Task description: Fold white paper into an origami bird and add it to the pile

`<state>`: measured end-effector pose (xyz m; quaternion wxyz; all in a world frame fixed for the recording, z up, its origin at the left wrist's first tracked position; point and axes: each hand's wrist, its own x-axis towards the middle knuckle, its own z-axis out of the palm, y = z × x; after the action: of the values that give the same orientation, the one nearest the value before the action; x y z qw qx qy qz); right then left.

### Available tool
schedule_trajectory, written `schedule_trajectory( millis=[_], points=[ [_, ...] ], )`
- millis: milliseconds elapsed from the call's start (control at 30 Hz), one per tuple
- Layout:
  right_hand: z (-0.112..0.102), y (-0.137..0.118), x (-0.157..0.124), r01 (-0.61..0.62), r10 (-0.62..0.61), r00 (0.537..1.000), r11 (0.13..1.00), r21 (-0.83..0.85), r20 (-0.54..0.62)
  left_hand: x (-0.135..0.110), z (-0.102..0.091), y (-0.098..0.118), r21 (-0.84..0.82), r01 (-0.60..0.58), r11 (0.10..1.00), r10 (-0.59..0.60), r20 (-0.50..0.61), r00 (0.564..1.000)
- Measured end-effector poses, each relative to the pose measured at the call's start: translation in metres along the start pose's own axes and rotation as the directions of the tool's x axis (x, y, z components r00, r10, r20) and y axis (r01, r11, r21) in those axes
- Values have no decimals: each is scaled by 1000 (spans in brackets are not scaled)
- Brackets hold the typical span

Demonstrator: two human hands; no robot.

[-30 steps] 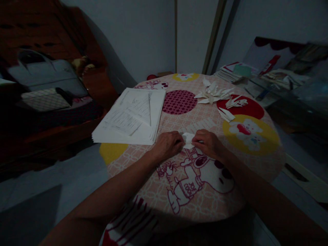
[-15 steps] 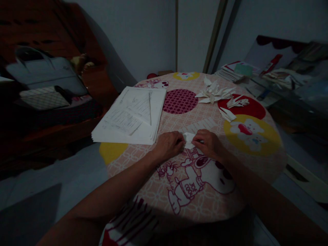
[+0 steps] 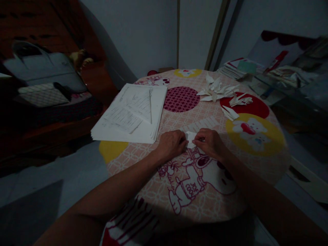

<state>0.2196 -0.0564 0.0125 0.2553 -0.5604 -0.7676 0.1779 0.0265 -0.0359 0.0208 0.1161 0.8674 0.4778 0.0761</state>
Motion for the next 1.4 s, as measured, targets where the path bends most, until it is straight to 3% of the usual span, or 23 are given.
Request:
schedule_trajectory(
  millis=[300, 800, 933, 1067, 1233, 1400],
  points=[
    [-2, -8, 3, -75, 76, 997, 996, -42, 26, 1, -2, 5, 30, 26, 999, -27, 22, 999],
    [-1, -10, 5, -85, 90, 996, 989, -123, 29, 4, 2, 1, -17, 40, 999, -40, 3, 999],
    [-3, -11, 6, -115, 119, 992, 988, -105, 36, 2, 10, -5, -129, -121, 984, 106, -120, 987],
    [-5, -9, 8, -182, 189, 979, 979, -95, 70, 1, 21, -14, -185, -382, 906, 349, -187, 918],
    [-9, -8, 10, -259, 263, 962, 964, -59, 78, -2, 27, -24, -143, -479, 866, 445, -216, 869],
    [-11, -2, 10, -236, 240, 969, 969, -70, 56, -6, 30, -28, -98, -506, 857, 477, -224, 850]
  ],
)
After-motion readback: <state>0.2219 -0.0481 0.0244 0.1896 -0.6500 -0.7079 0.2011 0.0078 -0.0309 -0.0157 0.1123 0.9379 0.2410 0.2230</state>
